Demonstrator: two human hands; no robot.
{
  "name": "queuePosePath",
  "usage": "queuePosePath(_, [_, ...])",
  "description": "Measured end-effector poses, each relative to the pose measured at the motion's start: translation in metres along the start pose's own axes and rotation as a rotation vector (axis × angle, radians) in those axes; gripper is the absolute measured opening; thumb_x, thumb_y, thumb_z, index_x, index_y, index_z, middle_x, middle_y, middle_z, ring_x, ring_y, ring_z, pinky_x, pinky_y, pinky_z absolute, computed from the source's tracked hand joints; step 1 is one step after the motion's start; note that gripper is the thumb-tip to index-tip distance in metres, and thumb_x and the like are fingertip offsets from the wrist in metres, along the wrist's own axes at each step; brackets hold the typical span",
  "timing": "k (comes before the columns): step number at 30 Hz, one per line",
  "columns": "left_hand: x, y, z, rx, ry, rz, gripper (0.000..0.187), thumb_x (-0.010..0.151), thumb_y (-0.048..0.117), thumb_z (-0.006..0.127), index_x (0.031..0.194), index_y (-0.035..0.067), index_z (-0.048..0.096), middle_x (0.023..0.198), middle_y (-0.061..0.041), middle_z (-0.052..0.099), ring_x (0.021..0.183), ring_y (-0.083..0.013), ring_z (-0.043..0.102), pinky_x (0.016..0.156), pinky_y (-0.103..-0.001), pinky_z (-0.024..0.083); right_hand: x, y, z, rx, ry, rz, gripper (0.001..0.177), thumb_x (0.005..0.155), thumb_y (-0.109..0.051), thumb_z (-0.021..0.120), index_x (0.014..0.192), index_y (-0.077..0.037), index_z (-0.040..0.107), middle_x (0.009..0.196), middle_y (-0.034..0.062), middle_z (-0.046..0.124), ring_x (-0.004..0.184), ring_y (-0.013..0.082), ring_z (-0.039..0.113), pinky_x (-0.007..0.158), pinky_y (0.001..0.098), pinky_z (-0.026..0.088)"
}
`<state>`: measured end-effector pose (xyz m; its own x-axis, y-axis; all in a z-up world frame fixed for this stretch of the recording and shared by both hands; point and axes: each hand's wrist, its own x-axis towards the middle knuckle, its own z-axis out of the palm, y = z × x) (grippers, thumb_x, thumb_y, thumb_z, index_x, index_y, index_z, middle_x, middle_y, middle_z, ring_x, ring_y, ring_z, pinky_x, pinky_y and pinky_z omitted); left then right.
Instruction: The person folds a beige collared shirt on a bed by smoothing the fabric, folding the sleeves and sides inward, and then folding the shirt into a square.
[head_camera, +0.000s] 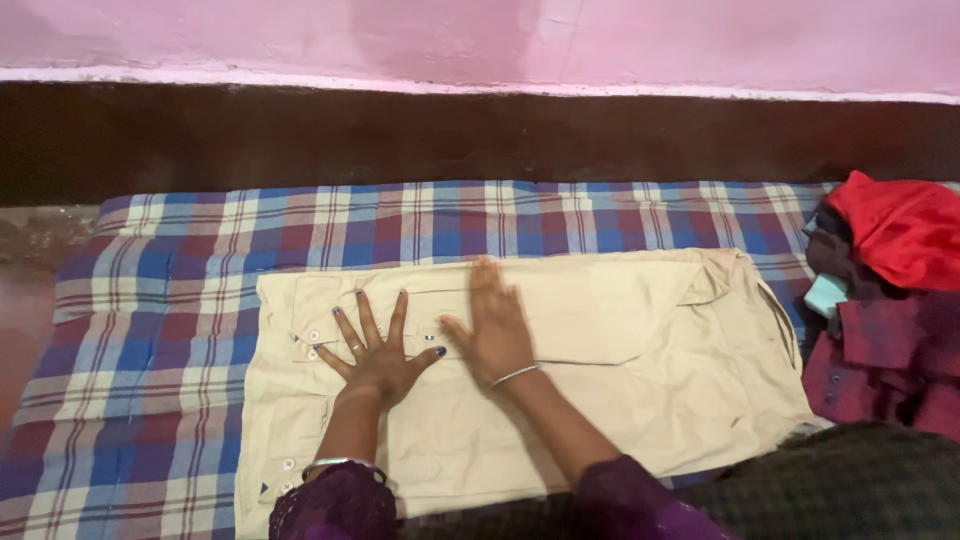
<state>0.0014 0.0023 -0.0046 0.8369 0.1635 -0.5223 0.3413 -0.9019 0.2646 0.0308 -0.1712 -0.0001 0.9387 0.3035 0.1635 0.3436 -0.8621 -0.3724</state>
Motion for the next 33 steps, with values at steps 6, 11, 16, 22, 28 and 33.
queuePosePath(6, [-0.001, 0.001, -0.003, 0.003, -0.009, -0.006, 0.107, 0.082, 0.083, 0.052, 0.161, 0.048, -0.012, 0.166, -0.009, -0.039, 0.147, -0.0407, -0.042, 0.109, -0.080, -0.015, 0.010, 0.006, 0.004, -0.128, -0.149, -0.127, 0.095, 0.098, -0.069, 0.038, 0.162, -0.004, 0.013, 0.171, 0.0143, 0.012, 0.158, 0.0256, 0.008, 0.125, 0.0490, 0.008])
queuePosePath(11, [-0.002, 0.001, -0.001, -0.005, 0.008, 0.005, 0.108, 0.082, 0.082, 0.053, 0.161, 0.047, -0.012, 0.166, -0.009, -0.038, 0.147, -0.0408, -0.041, 0.108, -0.080, -0.015, 0.004, 0.045, -0.013, -0.221, -0.179, -0.071, 0.099, 0.095, -0.075, 0.034, 0.162, -0.006, 0.009, 0.170, 0.0124, 0.009, 0.157, 0.0228, 0.005, 0.124, 0.0477, 0.007])
queuePosePath(16, [-0.001, 0.000, 0.000, 0.003, 0.029, -0.003, 0.108, 0.081, 0.081, 0.054, 0.160, 0.047, -0.012, 0.167, -0.008, -0.036, 0.148, -0.0403, -0.040, 0.108, -0.080, -0.014, -0.009, 0.086, -0.028, -0.280, -0.146, 0.018, 0.099, 0.095, -0.076, 0.030, 0.162, -0.006, 0.009, 0.171, 0.0113, 0.010, 0.158, 0.0221, 0.005, 0.125, 0.0471, 0.005])
queuePosePath(22, [0.001, -0.001, 0.002, 0.011, 0.032, 0.005, 0.107, 0.082, 0.081, 0.052, 0.160, 0.047, -0.013, 0.166, -0.008, -0.037, 0.147, -0.0401, -0.041, 0.107, -0.080, -0.015, -0.018, 0.134, -0.044, -0.337, -0.091, 0.174, 0.100, 0.095, -0.076, 0.030, 0.161, -0.004, 0.010, 0.170, 0.0135, 0.009, 0.157, 0.0233, 0.005, 0.125, 0.0469, 0.005])
queuePosePath(28, [0.005, -0.002, 0.004, 0.012, 0.018, -0.007, 0.106, 0.082, 0.082, 0.051, 0.160, 0.048, -0.013, 0.166, -0.008, -0.039, 0.147, -0.0387, -0.042, 0.107, -0.080, -0.016, -0.025, 0.177, -0.067, -0.287, -0.041, 0.321, 0.102, 0.095, -0.076, 0.028, 0.161, -0.001, 0.008, 0.170, 0.0161, 0.007, 0.158, 0.0266, 0.001, 0.125, 0.0487, 0.000])
queuePosePath(33, [0.006, -0.002, 0.004, 0.015, 0.019, -0.009, 0.106, 0.081, 0.082, 0.050, 0.160, 0.049, -0.013, 0.166, -0.007, -0.038, 0.147, -0.0388, -0.043, 0.107, -0.080, -0.016, -0.028, 0.181, -0.071, -0.222, -0.020, 0.322, 0.102, 0.095, -0.077, 0.026, 0.161, -0.001, 0.008, 0.170, 0.0167, 0.006, 0.158, 0.0276, 0.001, 0.124, 0.0478, 0.000])
